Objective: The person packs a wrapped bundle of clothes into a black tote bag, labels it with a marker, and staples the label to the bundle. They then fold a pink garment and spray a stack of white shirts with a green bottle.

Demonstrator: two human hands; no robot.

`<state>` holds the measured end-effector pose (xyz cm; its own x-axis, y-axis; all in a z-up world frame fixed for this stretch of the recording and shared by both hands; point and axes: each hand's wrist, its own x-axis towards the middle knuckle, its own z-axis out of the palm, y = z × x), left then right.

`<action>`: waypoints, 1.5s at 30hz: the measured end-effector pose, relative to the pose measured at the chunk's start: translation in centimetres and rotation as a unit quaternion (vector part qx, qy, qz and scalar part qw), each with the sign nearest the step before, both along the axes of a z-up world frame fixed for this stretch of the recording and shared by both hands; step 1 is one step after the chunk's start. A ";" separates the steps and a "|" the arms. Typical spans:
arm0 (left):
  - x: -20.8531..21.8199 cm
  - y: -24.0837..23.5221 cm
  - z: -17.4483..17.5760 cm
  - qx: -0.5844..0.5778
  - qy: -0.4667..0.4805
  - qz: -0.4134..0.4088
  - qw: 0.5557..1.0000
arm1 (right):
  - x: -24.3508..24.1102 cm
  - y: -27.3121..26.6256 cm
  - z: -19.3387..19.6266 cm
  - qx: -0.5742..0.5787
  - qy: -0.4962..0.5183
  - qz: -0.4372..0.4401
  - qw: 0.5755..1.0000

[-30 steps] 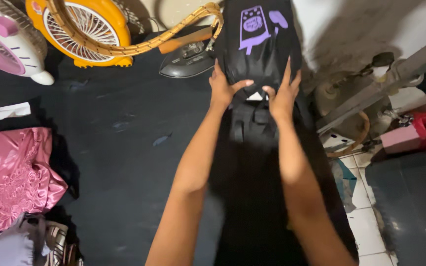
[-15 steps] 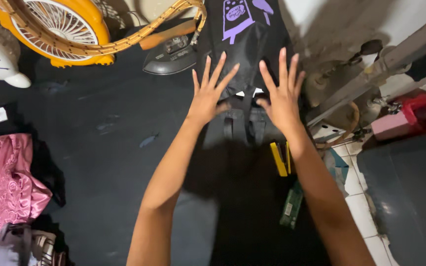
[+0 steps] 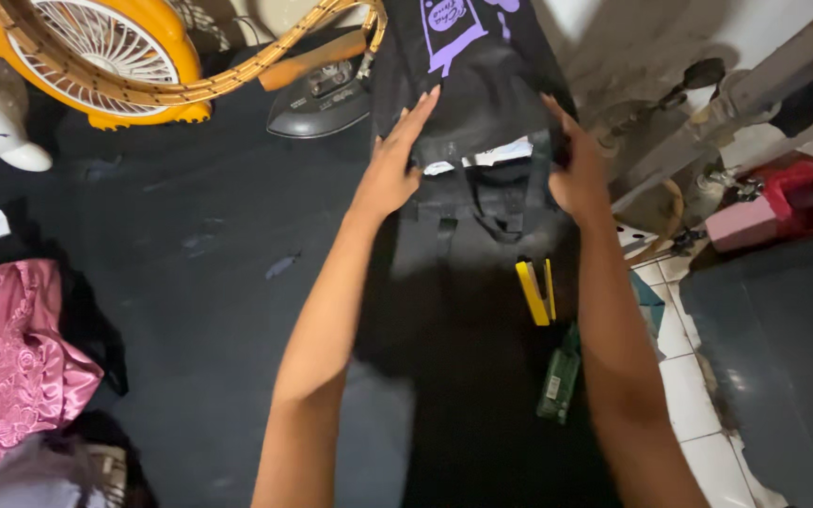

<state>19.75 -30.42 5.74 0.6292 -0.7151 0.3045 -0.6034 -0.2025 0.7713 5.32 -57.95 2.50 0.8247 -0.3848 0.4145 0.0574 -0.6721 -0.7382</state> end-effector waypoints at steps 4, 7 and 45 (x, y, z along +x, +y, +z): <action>-1.2 1.5 1.9 -0.032 -0.082 0.048 0.995 | -4.4 3.2 2.5 -0.060 -0.010 -0.122 0.991; -2.2 1.8 2.6 -0.059 -0.156 0.065 0.984 | -5.4 5.2 5.5 -0.169 -0.168 -0.074 0.968; -30.2 28.1 -11.3 -0.043 0.065 0.262 0.962 | -11.2 36.8 -8.4 -0.093 0.106 0.218 0.966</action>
<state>-10.40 -2.34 -5.55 0.9330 -0.2651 0.2435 -0.3338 -0.3838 0.8610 -5.84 -21.20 -5.94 0.9653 0.0836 0.2475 0.2264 -0.7403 -0.6330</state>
